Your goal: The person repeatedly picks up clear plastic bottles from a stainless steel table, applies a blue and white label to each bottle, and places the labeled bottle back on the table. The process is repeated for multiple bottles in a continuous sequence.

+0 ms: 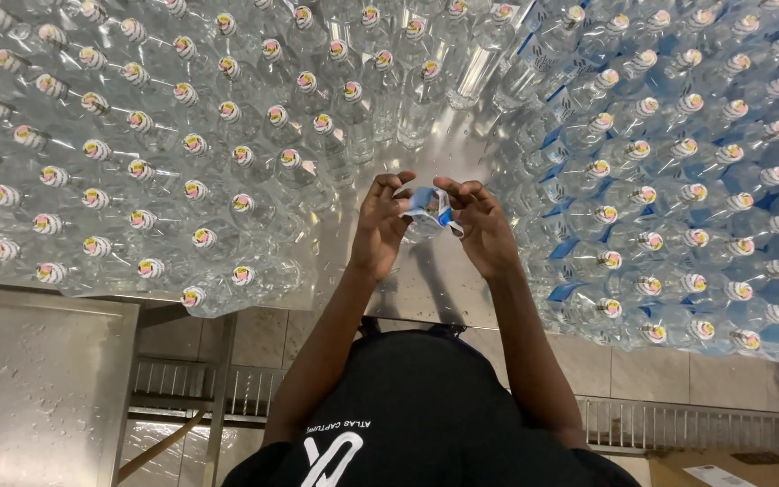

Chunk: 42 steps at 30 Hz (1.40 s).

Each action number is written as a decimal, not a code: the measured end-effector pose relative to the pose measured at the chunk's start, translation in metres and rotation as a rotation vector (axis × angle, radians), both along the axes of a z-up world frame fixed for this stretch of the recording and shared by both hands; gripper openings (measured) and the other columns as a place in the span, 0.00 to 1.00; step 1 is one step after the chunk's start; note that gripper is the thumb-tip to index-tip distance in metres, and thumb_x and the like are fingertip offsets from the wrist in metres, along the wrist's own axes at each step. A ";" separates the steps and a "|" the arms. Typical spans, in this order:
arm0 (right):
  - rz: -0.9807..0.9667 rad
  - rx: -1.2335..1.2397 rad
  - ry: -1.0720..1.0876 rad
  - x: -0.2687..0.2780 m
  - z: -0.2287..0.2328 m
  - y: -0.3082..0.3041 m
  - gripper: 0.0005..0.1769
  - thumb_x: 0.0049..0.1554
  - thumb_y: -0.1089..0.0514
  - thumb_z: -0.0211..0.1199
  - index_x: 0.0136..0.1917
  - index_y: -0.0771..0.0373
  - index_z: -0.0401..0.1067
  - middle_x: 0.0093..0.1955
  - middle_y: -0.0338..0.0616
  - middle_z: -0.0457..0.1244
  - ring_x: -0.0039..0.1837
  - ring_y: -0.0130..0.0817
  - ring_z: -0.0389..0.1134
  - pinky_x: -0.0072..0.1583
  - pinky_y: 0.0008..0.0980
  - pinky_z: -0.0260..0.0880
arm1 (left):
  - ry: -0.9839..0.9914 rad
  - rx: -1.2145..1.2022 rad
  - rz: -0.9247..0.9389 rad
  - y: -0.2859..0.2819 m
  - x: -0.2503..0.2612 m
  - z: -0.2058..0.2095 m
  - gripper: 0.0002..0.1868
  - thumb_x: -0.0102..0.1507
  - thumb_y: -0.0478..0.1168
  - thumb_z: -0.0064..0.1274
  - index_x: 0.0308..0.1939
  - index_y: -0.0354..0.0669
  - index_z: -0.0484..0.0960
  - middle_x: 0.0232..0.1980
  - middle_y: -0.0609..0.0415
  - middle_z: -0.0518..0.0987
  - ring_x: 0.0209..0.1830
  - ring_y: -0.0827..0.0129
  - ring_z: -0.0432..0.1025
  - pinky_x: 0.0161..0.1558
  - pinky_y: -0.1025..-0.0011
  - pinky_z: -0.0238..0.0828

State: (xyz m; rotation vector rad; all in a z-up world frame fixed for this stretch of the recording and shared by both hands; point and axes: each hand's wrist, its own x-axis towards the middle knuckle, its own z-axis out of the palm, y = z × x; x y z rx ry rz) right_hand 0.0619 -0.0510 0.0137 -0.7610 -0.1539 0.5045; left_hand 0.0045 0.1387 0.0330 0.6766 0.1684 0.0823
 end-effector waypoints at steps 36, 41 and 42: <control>-0.306 -0.969 -0.671 -0.045 -0.044 0.007 0.33 0.74 0.46 0.57 0.82 0.70 0.59 0.78 0.67 0.61 0.77 0.68 0.62 0.75 0.63 0.66 | 0.014 0.953 -0.033 -0.006 -0.002 -0.053 0.26 0.82 0.51 0.33 0.76 0.40 0.74 0.74 0.29 0.74 0.81 0.30 0.58 0.79 0.35 0.52; -0.238 -1.006 -0.676 -0.047 -0.062 0.002 0.37 0.74 0.43 0.55 0.85 0.68 0.55 0.82 0.66 0.56 0.80 0.69 0.59 0.77 0.62 0.64 | 0.037 0.951 -0.005 -0.006 -0.005 -0.061 0.28 0.83 0.53 0.33 0.74 0.38 0.77 0.72 0.30 0.77 0.79 0.34 0.63 0.79 0.39 0.56; -0.230 -1.026 -0.674 -0.047 -0.066 0.001 0.39 0.73 0.41 0.55 0.86 0.67 0.54 0.83 0.63 0.56 0.81 0.66 0.58 0.77 0.60 0.65 | 0.033 0.955 -0.009 -0.005 -0.005 -0.065 0.28 0.83 0.52 0.33 0.74 0.37 0.77 0.72 0.30 0.77 0.78 0.36 0.66 0.78 0.41 0.59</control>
